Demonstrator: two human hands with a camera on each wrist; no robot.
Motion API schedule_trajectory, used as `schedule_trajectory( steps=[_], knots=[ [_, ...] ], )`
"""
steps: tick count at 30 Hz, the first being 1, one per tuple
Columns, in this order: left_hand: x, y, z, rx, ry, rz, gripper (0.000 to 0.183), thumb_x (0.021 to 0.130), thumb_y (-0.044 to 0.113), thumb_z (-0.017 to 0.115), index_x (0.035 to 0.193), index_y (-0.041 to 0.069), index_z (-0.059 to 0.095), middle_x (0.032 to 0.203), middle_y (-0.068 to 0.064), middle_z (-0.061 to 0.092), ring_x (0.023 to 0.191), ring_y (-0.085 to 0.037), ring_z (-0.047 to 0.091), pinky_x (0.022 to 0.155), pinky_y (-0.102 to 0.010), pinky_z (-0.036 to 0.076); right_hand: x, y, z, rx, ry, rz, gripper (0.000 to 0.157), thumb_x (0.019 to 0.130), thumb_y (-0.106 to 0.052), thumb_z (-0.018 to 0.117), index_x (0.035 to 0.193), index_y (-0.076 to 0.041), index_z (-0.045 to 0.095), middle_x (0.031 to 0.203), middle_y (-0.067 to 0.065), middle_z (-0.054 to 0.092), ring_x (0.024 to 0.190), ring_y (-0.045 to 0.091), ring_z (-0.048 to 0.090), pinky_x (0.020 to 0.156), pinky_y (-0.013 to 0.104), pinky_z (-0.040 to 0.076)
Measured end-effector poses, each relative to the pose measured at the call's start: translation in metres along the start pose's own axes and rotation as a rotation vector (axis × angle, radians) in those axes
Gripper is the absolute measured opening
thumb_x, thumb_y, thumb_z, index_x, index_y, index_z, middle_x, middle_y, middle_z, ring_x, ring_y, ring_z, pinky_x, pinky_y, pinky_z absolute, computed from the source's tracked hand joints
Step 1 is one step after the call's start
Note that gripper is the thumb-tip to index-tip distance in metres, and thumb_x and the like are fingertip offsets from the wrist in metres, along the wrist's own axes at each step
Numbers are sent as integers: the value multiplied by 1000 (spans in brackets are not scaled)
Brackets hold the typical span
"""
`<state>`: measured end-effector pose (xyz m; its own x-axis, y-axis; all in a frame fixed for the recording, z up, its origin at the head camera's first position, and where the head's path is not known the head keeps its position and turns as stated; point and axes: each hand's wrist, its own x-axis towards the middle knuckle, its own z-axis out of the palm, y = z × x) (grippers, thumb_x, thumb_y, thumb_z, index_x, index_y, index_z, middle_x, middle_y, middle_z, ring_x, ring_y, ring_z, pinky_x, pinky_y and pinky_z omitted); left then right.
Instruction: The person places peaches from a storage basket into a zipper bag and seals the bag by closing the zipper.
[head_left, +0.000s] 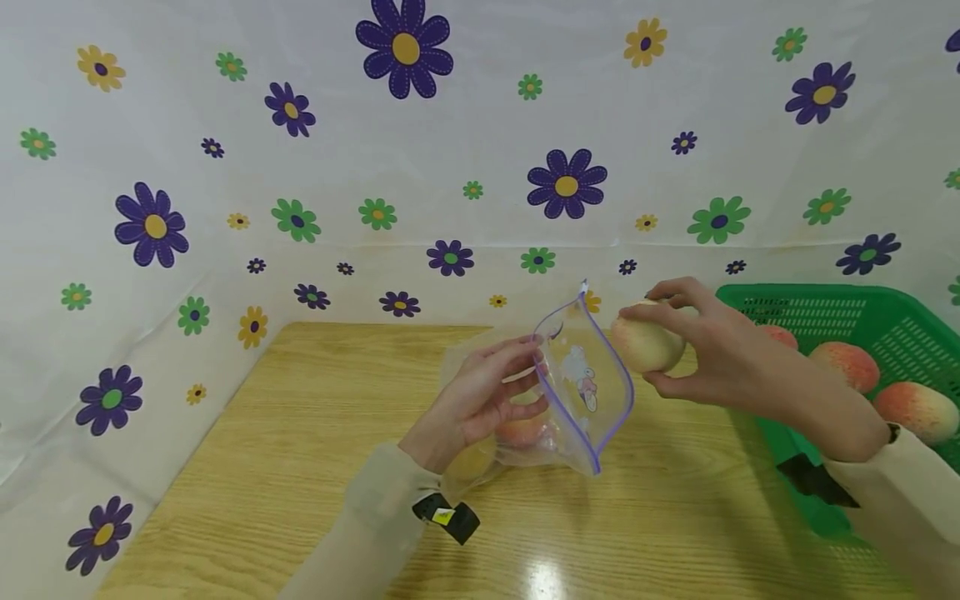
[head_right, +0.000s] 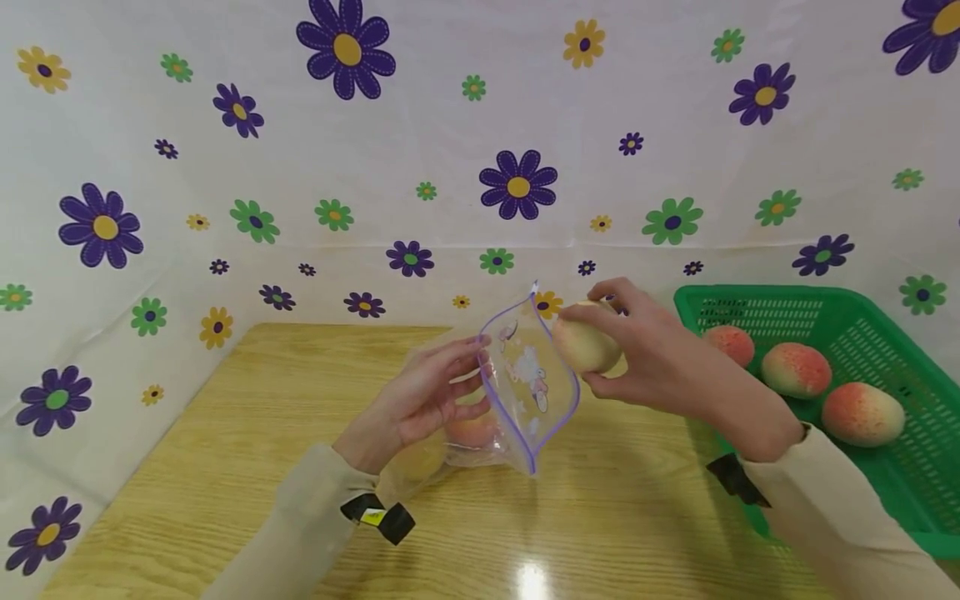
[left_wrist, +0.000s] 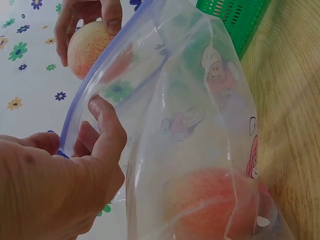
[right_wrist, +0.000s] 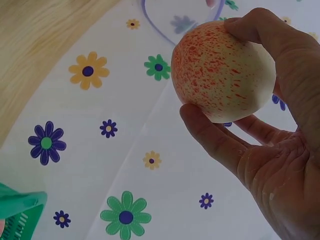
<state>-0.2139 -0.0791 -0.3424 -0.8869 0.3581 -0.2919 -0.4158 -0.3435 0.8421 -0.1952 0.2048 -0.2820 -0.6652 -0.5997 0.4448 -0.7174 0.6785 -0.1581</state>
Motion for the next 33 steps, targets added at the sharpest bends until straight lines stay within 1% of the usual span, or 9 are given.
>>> schedule_trajectory(
  steps=[4, 8, 13, 17, 22, 29, 33],
  knots=[
    [1, 0, -1, 12, -1, 1, 32, 107, 25, 55, 133, 8, 59, 101, 2, 62, 96, -13, 61, 77, -32, 62, 7, -4, 5, 19, -25, -7, 71, 70, -11, 93, 134, -19, 62, 131, 20, 52, 105, 38, 62, 75, 47, 63],
    [-1, 1, -1, 16, -6, -2, 35, 107, 24, 55, 137, 6, 56, 100, 2, 62, 95, -13, 61, 77, -33, 62, 13, -7, 10, 31, -50, -17, 71, 69, -11, 93, 133, -19, 63, 130, 19, 53, 103, 36, 63, 75, 46, 63],
    [-1, 2, -1, 35, -21, -19, 32, 107, 24, 54, 136, 12, 56, 100, 3, 61, 92, -12, 61, 76, -33, 61, 19, -11, 16, 25, -71, -33, 69, 72, -14, 92, 134, -20, 64, 131, 19, 53, 102, 34, 65, 75, 44, 64],
    [-1, 1, -2, 65, -29, -23, 34, 107, 26, 53, 139, 14, 55, 104, 2, 59, 95, -13, 61, 75, -32, 61, 23, -14, 20, 34, -91, -24, 68, 74, -14, 91, 136, -20, 63, 133, 19, 53, 102, 33, 66, 76, 43, 64],
    [-1, 1, -1, 73, -31, -24, 37, 107, 28, 54, 142, 16, 52, 110, 0, 57, 98, -16, 60, 74, -32, 62, 27, -16, 26, 43, -89, -36, 66, 74, -13, 90, 135, -17, 64, 133, 20, 54, 102, 32, 66, 77, 42, 63],
    [-2, -1, 1, 67, -23, -27, 34, 107, 29, 54, 140, 19, 54, 111, 0, 56, 97, -17, 60, 73, -32, 62, 32, -15, 38, 43, -70, -52, 67, 73, -13, 91, 134, -14, 63, 132, 22, 54, 102, 34, 64, 77, 43, 63],
    [-2, -1, 2, 61, -33, -20, 33, 107, 29, 53, 139, 19, 53, 112, 0, 56, 97, -16, 61, 72, -31, 62, 36, -15, 45, 34, -57, -36, 66, 73, -15, 92, 132, -12, 64, 128, 21, 54, 101, 34, 64, 77, 44, 63]
  ],
)
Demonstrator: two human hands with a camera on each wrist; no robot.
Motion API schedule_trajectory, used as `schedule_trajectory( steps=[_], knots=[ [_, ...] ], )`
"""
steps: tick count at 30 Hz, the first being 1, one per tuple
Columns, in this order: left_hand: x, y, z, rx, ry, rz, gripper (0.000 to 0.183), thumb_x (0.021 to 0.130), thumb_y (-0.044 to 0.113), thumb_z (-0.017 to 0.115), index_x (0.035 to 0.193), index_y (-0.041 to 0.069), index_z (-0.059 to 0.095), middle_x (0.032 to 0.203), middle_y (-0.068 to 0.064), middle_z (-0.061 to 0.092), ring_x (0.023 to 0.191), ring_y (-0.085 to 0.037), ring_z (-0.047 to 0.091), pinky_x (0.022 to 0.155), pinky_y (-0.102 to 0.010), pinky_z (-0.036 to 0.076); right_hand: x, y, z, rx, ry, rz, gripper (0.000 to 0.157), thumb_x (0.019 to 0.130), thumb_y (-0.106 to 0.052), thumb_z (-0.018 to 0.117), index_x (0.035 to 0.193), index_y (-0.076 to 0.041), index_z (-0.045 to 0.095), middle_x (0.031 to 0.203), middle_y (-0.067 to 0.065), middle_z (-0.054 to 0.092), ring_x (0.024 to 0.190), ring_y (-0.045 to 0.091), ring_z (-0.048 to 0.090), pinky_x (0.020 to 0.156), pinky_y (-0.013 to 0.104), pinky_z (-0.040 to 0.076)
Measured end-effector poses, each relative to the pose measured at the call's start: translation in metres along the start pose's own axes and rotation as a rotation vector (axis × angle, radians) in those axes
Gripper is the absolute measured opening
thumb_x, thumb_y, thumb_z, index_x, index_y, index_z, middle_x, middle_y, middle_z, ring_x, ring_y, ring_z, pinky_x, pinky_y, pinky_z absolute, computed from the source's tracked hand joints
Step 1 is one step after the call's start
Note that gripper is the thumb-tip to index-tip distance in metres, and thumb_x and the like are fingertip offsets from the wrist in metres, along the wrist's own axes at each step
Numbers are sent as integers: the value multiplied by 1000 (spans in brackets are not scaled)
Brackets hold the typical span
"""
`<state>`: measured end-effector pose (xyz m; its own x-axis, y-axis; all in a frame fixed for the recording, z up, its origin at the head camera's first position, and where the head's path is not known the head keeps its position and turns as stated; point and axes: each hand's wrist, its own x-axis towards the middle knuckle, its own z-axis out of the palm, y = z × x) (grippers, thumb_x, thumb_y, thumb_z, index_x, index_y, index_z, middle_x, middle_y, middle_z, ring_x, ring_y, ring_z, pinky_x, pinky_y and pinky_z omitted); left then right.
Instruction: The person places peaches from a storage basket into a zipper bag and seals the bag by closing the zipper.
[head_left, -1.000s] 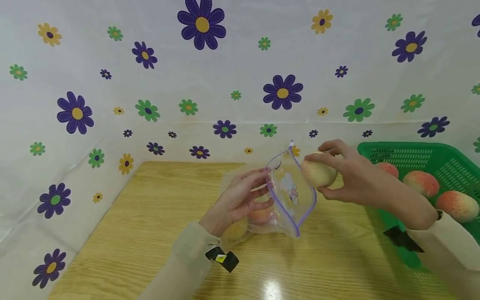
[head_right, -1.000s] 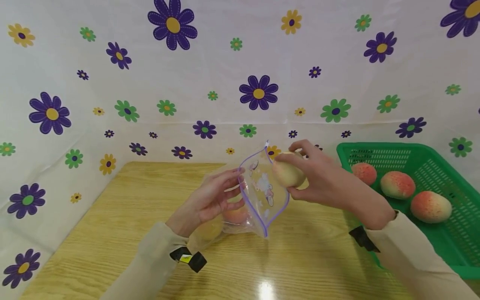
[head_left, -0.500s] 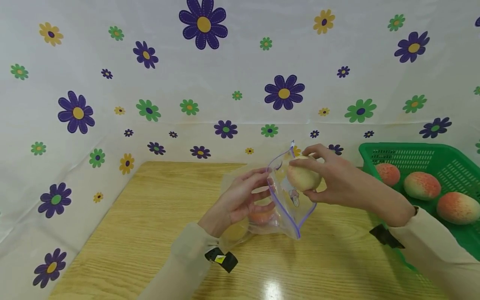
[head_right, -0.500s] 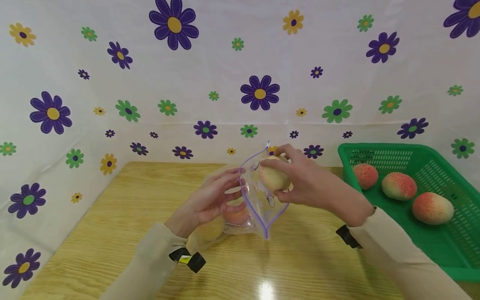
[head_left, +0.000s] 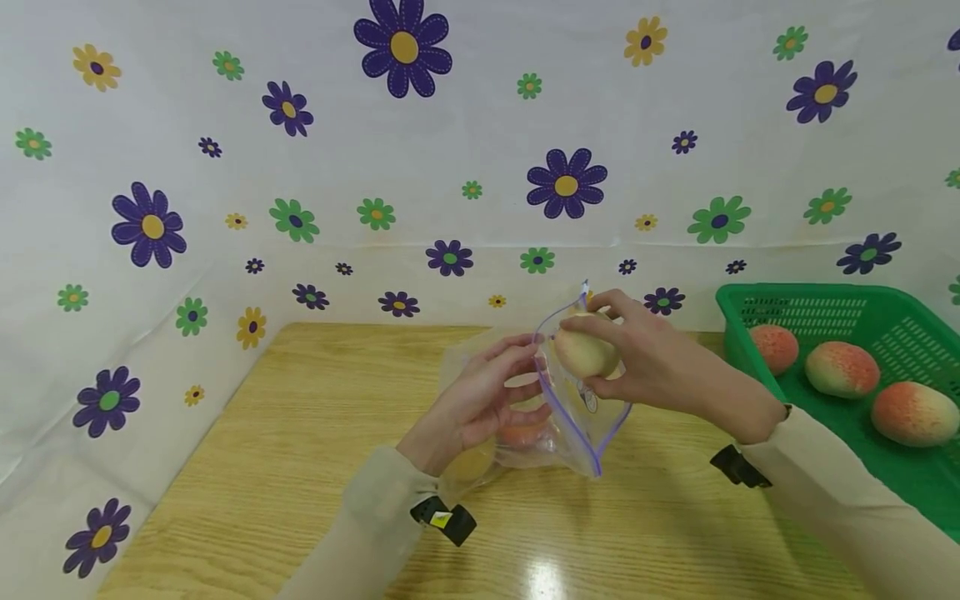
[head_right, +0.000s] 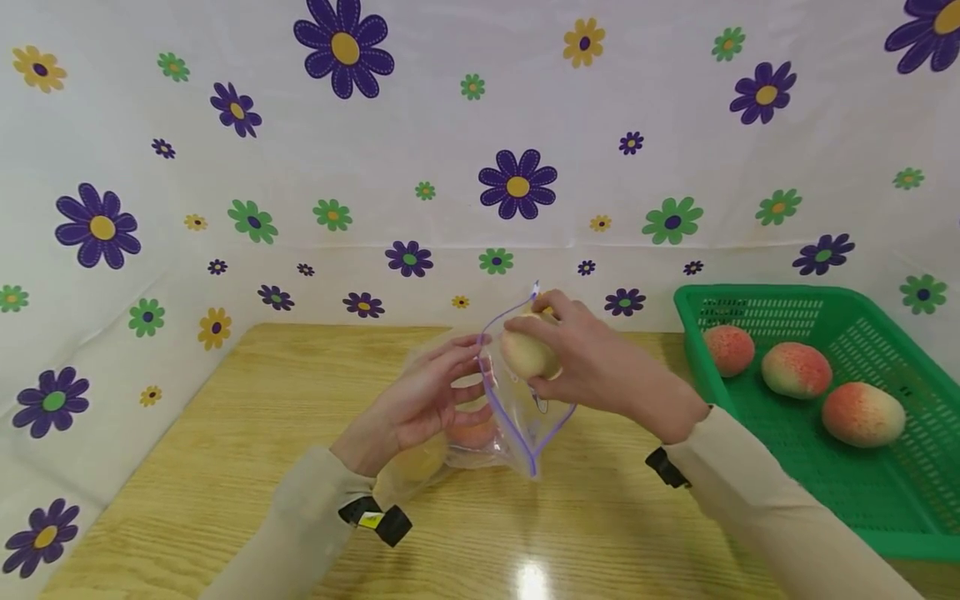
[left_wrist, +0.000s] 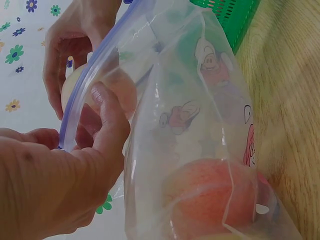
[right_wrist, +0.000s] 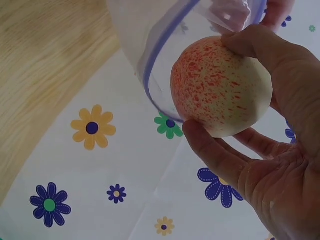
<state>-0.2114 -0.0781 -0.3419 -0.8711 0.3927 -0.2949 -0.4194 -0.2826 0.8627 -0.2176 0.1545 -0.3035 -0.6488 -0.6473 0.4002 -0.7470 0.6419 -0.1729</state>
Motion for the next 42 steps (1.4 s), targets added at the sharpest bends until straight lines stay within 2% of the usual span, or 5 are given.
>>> schedule_trajectory(
  steps=[11, 16, 27, 36, 42],
  knots=[
    [2, -2, -2, -35, -10, 22, 34, 107, 27, 52, 140, 18, 51, 112, 3, 56, 100, -17, 63, 73, -32, 62, 8, -3, 11, 35, -74, 144, 66, 77, -15, 90, 137, -11, 63, 134, 22, 52, 112, 41, 58, 84, 51, 62],
    [2, -1, -2, -38, -4, 34, 32, 108, 26, 52, 139, 19, 51, 112, 3, 55, 97, -15, 64, 73, -31, 61, 12, -4, 14, 3, -130, 192, 65, 79, -16, 88, 139, -14, 62, 140, 21, 52, 115, 45, 56, 82, 51, 62],
    [0, 1, -4, -71, -3, 41, 32, 109, 24, 49, 140, 18, 51, 103, 4, 58, 95, -14, 62, 77, -32, 60, 17, -3, 22, -119, -176, 210, 65, 77, -21, 91, 135, -14, 65, 137, 20, 58, 111, 44, 58, 84, 51, 62],
    [-2, 6, -4, -111, 3, 51, 33, 109, 23, 48, 141, 15, 50, 100, 4, 57, 91, -13, 60, 75, -30, 59, 16, -4, 25, -123, -171, 198, 61, 82, -17, 86, 138, -13, 62, 140, 20, 55, 113, 46, 58, 87, 52, 61],
    [-4, 11, -4, -112, 3, 62, 28, 109, 23, 48, 135, 14, 54, 96, 5, 57, 86, -11, 60, 73, -30, 60, 17, -6, 23, -131, -197, 200, 65, 84, -25, 86, 141, -12, 60, 147, 24, 52, 119, 48, 56, 91, 56, 60]
  ],
)
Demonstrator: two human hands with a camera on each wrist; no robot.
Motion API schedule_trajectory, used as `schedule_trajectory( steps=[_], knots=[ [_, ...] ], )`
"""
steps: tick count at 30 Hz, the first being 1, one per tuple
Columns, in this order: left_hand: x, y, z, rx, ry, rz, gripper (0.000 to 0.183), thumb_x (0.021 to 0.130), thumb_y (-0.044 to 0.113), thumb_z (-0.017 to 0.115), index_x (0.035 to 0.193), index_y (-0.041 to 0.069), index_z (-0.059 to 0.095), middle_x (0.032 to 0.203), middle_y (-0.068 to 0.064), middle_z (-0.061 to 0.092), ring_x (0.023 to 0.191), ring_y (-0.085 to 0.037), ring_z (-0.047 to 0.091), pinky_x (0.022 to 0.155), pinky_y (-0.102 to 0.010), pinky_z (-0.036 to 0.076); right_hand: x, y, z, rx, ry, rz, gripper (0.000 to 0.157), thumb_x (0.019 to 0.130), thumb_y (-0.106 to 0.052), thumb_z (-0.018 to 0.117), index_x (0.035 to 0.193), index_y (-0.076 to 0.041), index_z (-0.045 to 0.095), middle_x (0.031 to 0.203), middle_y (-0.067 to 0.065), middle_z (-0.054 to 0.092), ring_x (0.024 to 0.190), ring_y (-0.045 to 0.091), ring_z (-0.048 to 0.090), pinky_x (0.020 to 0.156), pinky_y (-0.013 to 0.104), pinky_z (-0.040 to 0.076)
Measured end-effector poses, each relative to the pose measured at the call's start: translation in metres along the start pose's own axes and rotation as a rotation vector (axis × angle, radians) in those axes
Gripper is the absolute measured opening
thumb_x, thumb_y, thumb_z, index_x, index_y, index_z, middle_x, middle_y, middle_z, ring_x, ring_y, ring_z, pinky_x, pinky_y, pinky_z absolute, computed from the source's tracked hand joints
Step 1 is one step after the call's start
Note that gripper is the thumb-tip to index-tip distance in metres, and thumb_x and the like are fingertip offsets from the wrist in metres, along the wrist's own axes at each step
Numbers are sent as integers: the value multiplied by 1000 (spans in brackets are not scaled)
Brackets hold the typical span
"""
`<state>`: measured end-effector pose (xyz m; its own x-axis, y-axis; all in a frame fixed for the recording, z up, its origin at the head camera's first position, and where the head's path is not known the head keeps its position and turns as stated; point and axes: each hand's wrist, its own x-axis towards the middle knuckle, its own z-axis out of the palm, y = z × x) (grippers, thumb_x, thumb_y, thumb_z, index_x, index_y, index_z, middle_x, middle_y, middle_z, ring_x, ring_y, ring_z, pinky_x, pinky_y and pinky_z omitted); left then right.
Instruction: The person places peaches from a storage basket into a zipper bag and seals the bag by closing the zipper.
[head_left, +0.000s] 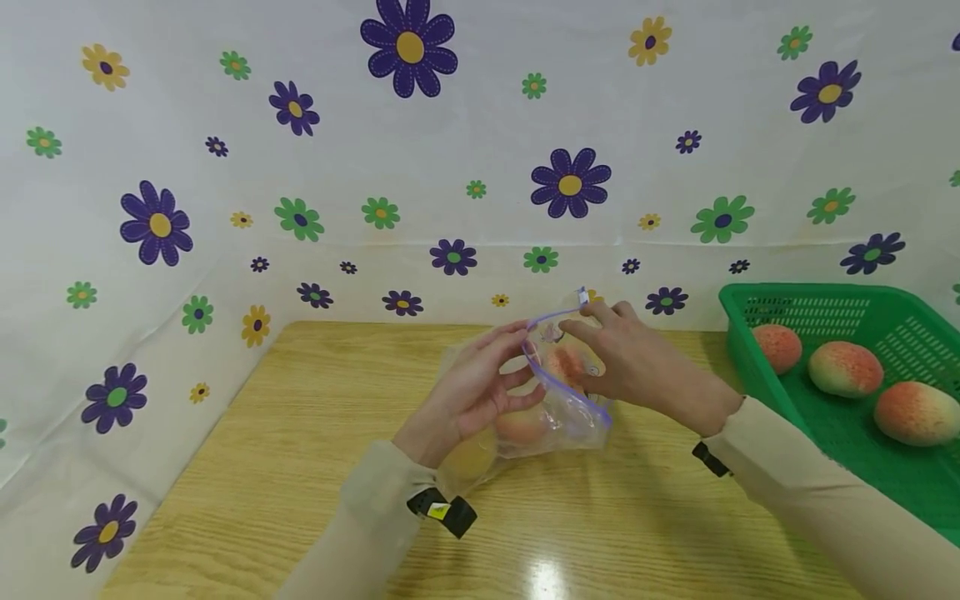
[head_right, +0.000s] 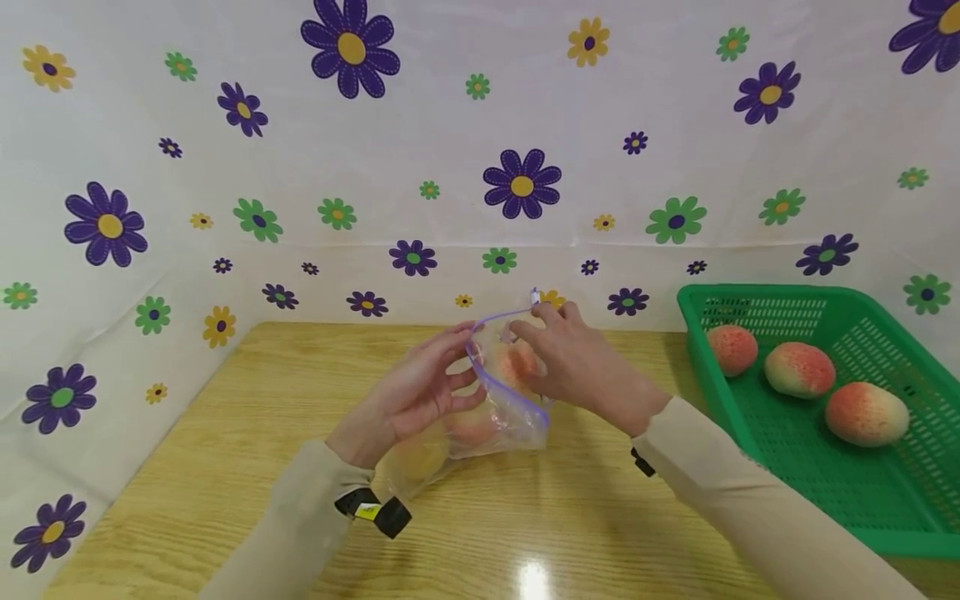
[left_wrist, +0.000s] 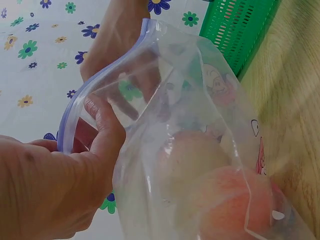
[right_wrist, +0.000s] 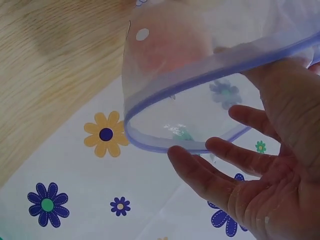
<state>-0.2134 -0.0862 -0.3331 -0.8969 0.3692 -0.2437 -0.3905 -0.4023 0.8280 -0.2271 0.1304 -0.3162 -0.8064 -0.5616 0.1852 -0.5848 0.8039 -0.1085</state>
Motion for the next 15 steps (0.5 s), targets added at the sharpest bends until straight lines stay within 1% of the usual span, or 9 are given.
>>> schedule_trajectory(
  steps=[5, 10, 13, 15],
  knots=[
    [-1, 2, 1, 8, -3, -4, 29, 110, 24, 47, 137, 14, 53, 96, 5, 57, 85, -11, 60, 74, -30, 60, -4, -1, -2, -54, -58, -6, 72, 80, -30, 88, 144, -15, 58, 156, 24, 44, 119, 50, 57, 88, 55, 61],
    [-2, 4, 4, 15, -10, -13, 27, 110, 25, 49, 133, 16, 56, 100, 4, 56, 89, -12, 60, 73, -30, 61, -7, -1, -4, -102, -82, -22, 80, 75, -34, 91, 145, -16, 57, 161, 25, 36, 117, 52, 57, 85, 54, 62],
    [-1, 6, 6, 24, -13, -7, 28, 110, 25, 48, 135, 16, 56, 103, 3, 55, 93, -14, 60, 73, -29, 61, -8, -3, -7, -126, -106, -11, 83, 75, -36, 91, 147, -18, 56, 164, 26, 30, 120, 54, 56, 85, 56, 61],
    [-1, 8, 8, 27, -7, -4, 28, 110, 25, 48, 135, 17, 56, 106, 3, 54, 94, -14, 60, 73, -29, 61, -9, -3, -8, -139, -129, 5, 85, 75, -38, 91, 149, -19, 53, 166, 25, 26, 125, 55, 53, 86, 60, 60]
  ],
)
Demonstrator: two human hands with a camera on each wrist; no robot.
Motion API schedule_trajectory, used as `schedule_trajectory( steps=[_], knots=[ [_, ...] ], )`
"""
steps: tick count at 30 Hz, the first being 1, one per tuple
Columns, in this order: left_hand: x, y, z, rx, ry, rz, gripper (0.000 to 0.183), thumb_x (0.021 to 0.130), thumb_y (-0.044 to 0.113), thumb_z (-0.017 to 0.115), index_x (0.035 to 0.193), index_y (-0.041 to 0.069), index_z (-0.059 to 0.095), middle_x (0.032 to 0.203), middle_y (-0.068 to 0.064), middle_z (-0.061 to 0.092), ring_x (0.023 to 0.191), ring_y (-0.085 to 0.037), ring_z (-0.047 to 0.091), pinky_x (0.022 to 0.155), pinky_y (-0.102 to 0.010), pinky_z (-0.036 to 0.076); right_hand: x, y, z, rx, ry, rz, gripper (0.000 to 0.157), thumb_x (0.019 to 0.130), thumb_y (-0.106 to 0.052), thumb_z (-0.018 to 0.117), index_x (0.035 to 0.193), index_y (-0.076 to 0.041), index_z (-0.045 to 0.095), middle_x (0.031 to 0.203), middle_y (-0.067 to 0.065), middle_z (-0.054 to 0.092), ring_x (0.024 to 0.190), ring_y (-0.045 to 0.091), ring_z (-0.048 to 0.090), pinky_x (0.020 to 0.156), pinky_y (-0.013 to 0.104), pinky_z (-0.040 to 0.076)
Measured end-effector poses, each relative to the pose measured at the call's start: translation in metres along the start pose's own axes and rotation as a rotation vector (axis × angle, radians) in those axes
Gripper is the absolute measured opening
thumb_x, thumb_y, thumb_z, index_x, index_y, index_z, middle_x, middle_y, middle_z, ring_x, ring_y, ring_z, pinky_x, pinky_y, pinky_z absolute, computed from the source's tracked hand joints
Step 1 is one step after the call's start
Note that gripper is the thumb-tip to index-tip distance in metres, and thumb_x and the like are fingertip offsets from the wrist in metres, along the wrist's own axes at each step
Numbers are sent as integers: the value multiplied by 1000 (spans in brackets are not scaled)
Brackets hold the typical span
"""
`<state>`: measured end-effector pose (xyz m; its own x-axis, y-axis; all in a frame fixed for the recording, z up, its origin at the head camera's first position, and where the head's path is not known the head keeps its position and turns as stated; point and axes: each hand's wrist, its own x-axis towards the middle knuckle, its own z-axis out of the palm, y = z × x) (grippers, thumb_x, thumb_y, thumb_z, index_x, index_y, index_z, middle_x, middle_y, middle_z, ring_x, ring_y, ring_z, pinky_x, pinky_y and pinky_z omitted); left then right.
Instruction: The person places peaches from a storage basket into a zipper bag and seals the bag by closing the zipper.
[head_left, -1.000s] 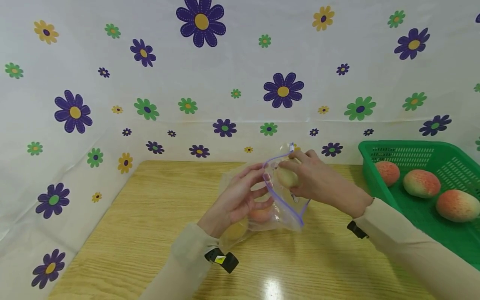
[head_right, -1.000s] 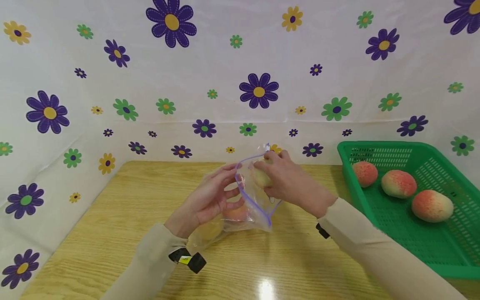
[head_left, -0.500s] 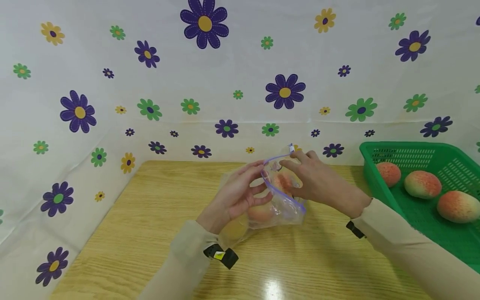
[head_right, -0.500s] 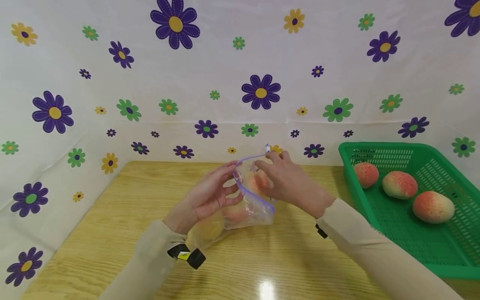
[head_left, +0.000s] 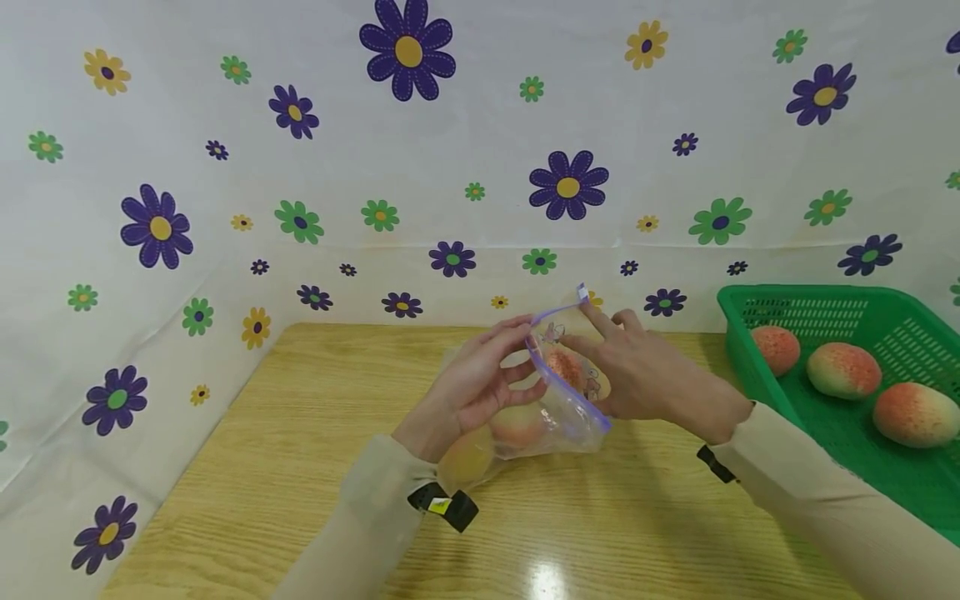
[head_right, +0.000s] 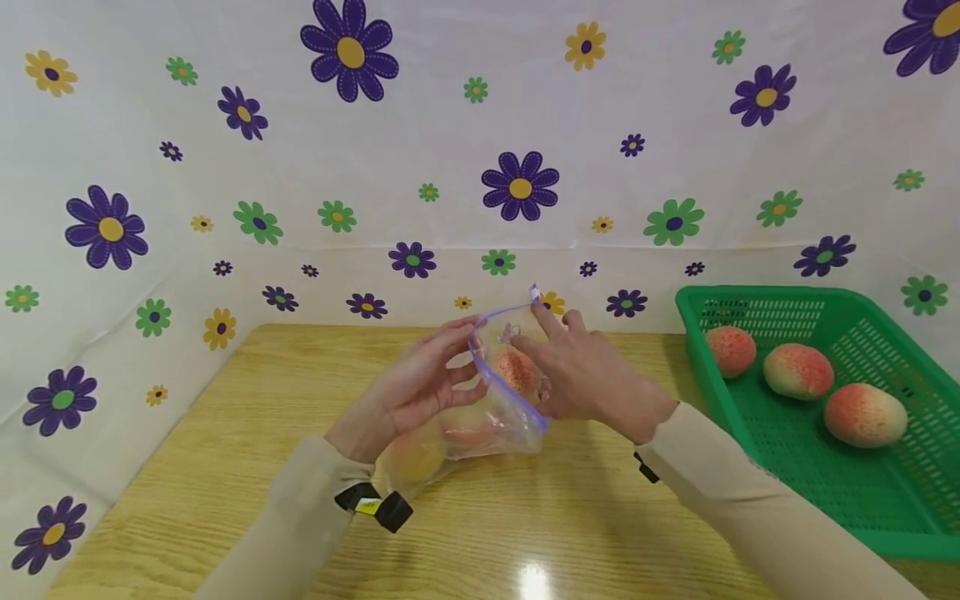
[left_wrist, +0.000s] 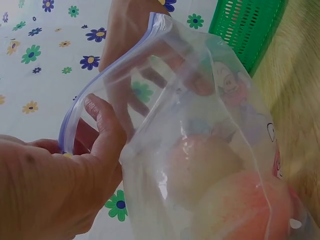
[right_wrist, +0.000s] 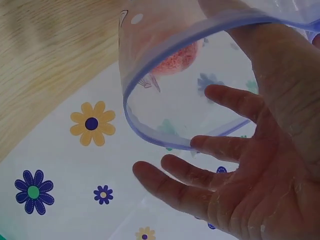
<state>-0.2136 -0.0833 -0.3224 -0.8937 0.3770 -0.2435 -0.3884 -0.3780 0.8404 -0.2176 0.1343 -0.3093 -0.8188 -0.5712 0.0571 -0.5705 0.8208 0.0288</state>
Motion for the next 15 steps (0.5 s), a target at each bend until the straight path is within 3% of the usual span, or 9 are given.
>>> schedule_trajectory(
  steps=[7, 11, 15],
  knots=[
    [-2, 10, 1, 22, 25, 19, 27, 110, 24, 47, 134, 15, 58, 98, 4, 55, 91, -13, 59, 74, -31, 62, -4, 0, -12, -34, -59, 20, 93, 74, -46, 88, 154, -23, 47, 170, 20, 18, 135, 59, 44, 95, 74, 50],
    [-7, 24, 1, 34, 27, 56, 33, 110, 25, 48, 140, 14, 56, 96, 5, 56, 92, -13, 59, 75, -31, 62, -6, -2, -27, -46, -64, 20, 97, 74, -49, 86, 157, -27, 41, 172, 17, 13, 137, 60, 42, 95, 76, 48],
    [-10, 36, 2, 47, 33, 98, 37, 110, 26, 48, 144, 14, 55, 105, 3, 54, 100, -17, 57, 75, -31, 62, -6, -3, -42, -60, -63, 13, 96, 75, -52, 85, 157, -30, 41, 172, 15, 12, 138, 60, 41, 97, 75, 48]
  ],
)
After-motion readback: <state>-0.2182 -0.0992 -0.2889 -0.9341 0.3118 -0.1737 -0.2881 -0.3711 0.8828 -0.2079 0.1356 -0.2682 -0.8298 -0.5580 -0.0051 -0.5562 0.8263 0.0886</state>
